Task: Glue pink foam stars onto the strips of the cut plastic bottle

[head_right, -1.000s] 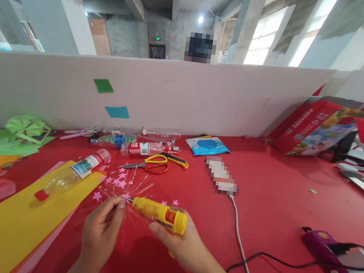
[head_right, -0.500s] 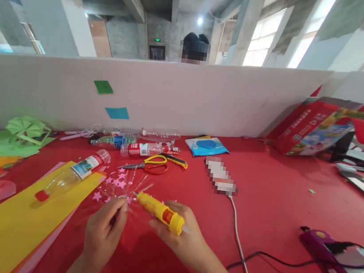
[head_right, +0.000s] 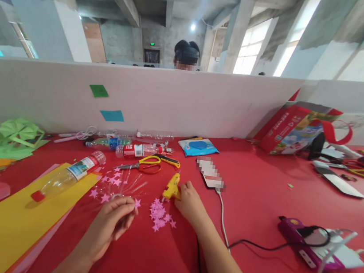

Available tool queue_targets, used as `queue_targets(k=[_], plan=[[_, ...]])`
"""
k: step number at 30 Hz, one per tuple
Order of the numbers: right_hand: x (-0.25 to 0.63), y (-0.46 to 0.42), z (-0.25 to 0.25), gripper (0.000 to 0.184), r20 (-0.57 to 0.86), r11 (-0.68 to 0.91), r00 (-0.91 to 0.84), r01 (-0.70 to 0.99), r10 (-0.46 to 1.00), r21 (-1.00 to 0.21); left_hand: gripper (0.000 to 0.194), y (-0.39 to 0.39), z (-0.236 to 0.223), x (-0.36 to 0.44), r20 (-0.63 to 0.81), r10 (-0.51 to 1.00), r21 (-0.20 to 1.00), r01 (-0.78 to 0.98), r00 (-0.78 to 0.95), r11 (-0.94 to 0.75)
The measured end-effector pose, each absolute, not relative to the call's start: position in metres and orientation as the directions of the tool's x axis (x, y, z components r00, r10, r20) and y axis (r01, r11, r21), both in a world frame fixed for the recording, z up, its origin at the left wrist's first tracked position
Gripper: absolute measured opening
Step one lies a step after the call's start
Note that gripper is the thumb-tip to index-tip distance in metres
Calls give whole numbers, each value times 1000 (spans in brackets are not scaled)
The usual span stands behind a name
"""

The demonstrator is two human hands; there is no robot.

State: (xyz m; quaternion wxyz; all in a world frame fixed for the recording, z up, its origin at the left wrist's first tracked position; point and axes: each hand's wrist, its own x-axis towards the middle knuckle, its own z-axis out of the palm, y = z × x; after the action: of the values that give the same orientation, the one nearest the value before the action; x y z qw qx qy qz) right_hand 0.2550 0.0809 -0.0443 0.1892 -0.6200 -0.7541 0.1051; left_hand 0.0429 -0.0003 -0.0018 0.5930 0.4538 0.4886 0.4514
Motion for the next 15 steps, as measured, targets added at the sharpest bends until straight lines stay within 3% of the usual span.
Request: queue_targets(k=[3,6,7,9,10,15], plan=[[251,78,-34,16,262,232,-132,886,956,-402,19,-3,2,41,-230,960,945,-198,162,260],[236,60,-12,16,378,375,-217,828,900,-416,17,-6,8,39,-267,943,901,-295,200,318],[230,52,-4,13,412,472,-300,773,860,-423,16,-6,9,39,-288,935,881,-325,208,344],[216,37,7,10,557,744,-498,505,665,-438,14,-8,12,37,-337,912,834,-376,233,404],[210,31,10,10,592,792,-528,437,609,-426,14,-9,12,36,-356,901,812,-394,250,430],[195,17,13,8,645,847,-549,339,531,-409,13,-15,10,29,-377,878,773,-422,294,473]])
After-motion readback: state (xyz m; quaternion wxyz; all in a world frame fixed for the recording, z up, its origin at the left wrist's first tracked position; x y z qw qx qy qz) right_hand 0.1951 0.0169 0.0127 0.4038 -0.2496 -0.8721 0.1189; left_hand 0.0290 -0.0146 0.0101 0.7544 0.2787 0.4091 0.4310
